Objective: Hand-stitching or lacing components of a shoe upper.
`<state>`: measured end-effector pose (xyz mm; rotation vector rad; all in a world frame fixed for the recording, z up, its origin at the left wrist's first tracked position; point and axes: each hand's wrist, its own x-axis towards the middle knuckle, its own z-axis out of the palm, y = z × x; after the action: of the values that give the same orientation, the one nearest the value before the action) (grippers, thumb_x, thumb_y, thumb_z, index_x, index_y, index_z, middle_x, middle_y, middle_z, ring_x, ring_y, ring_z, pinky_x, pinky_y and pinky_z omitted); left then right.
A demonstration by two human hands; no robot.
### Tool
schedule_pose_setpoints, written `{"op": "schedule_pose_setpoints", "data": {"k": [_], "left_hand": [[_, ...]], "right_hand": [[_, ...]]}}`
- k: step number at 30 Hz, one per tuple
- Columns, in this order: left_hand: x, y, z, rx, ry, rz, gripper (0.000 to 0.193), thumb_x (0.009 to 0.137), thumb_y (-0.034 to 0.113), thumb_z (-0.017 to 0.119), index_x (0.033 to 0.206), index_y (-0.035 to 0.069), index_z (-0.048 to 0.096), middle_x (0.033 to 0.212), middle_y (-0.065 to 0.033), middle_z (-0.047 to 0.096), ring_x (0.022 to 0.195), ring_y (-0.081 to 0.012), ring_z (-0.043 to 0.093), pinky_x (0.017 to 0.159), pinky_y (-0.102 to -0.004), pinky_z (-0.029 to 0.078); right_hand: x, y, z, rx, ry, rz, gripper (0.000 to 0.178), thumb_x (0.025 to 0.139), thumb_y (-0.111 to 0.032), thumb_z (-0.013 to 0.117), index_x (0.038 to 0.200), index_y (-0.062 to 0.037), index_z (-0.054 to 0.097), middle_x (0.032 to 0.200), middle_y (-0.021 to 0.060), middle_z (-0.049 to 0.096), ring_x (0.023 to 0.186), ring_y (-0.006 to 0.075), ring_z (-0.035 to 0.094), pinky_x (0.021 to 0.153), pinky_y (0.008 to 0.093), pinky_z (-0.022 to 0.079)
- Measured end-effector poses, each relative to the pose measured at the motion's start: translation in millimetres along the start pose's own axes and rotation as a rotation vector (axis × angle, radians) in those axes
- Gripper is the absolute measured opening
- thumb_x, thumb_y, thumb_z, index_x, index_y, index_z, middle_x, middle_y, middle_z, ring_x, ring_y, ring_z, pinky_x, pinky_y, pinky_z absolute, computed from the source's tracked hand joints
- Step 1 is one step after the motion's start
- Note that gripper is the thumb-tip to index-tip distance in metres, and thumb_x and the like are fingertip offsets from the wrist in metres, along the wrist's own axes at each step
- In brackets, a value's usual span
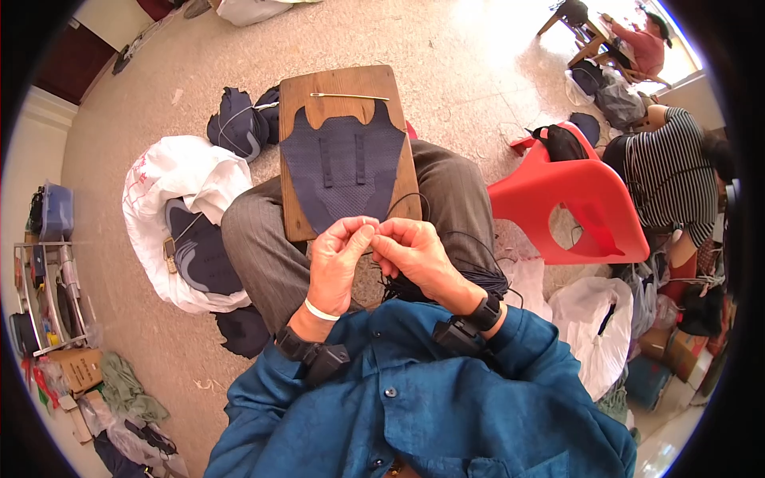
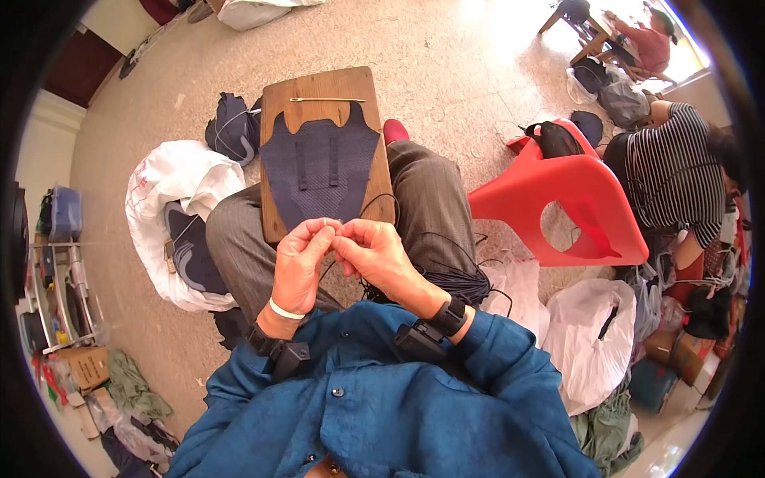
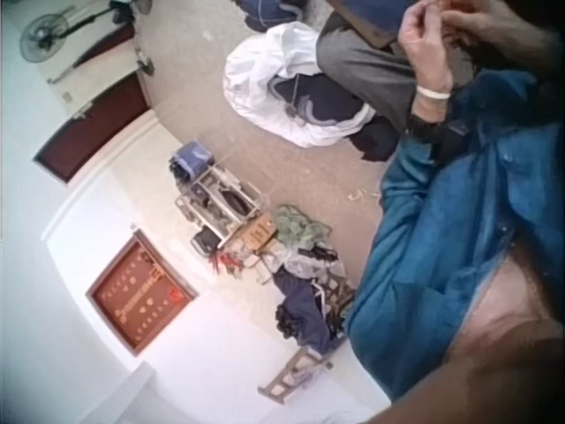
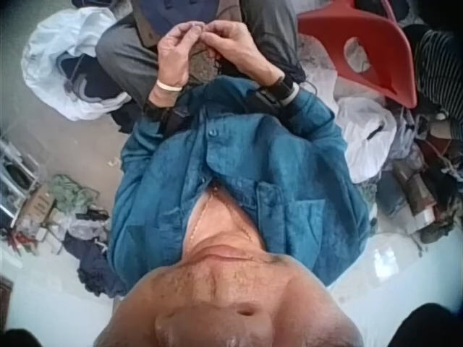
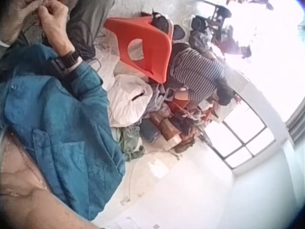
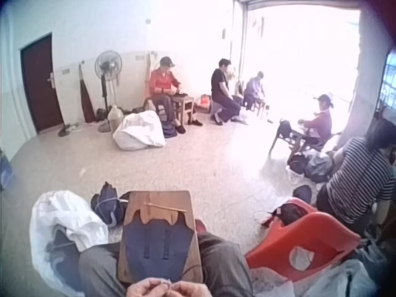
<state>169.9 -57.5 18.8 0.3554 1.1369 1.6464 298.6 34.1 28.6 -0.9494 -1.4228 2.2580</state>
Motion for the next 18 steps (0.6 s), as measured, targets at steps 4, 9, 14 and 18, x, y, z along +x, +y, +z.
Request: {"op": "schedule_pose_setpoints", "data": {"k": [4,9,14,18], "left_hand": [[2.3,3.8,-13.3,0.013,0.000,-0.026,0.017,0.098,0.009,0.067,0.112,-0.001,0.068,0.099,-0.0054,0.071,0.087,-0.0108,0.066,0.083,-0.0260,0.055],[4.5,14.5,-19.5,-0.113,-0.007,-0.046,0.018,0.097,0.011,0.068,0.112,0.000,0.068,0.101,-0.0088,0.072,0.088,-0.0152,0.069,0.085,-0.0304,0.059],[-0.3,21.5,-11.2,-0.159,0.042,-0.021,0.015,0.097,0.010,0.068,0.110,0.002,0.065,0.104,-0.0114,0.072,0.093,-0.0202,0.071,0.089,-0.0347,0.059],[-3.9,18.0,-10.2,-0.186,0.031,-0.026,0.014,0.098,0.010,0.067,0.109,0.002,0.065,0.104,-0.0120,0.072,0.095,-0.0212,0.071,0.091,-0.0363,0.058]], "right_hand": [[-1.5,-1.1,-0.2,-0.070,-0.001,-0.045,0.019,0.100,-0.018,0.065,0.098,-0.0005,0.069,0.074,-0.0017,0.064,0.060,0.0033,0.057,0.052,0.0199,0.046],[-2.9,-8.6,-0.6,-0.107,0.030,-0.117,0.019,0.100,-0.017,0.064,0.100,0.0005,0.071,0.072,-0.0021,0.064,0.060,0.0031,0.056,0.052,0.0204,0.045],[-4.0,-11.7,-0.5,-0.159,0.082,-0.214,0.016,0.098,-0.014,0.067,0.101,0.0020,0.071,0.072,-0.0032,0.063,0.062,0.0007,0.053,0.053,0.0194,0.042],[-3.6,-12.6,2.6,-0.216,0.081,-0.259,0.013,0.096,-0.009,0.069,0.101,0.0025,0.071,0.073,-0.0046,0.062,0.064,-0.0010,0.050,0.053,0.0182,0.040]]}}
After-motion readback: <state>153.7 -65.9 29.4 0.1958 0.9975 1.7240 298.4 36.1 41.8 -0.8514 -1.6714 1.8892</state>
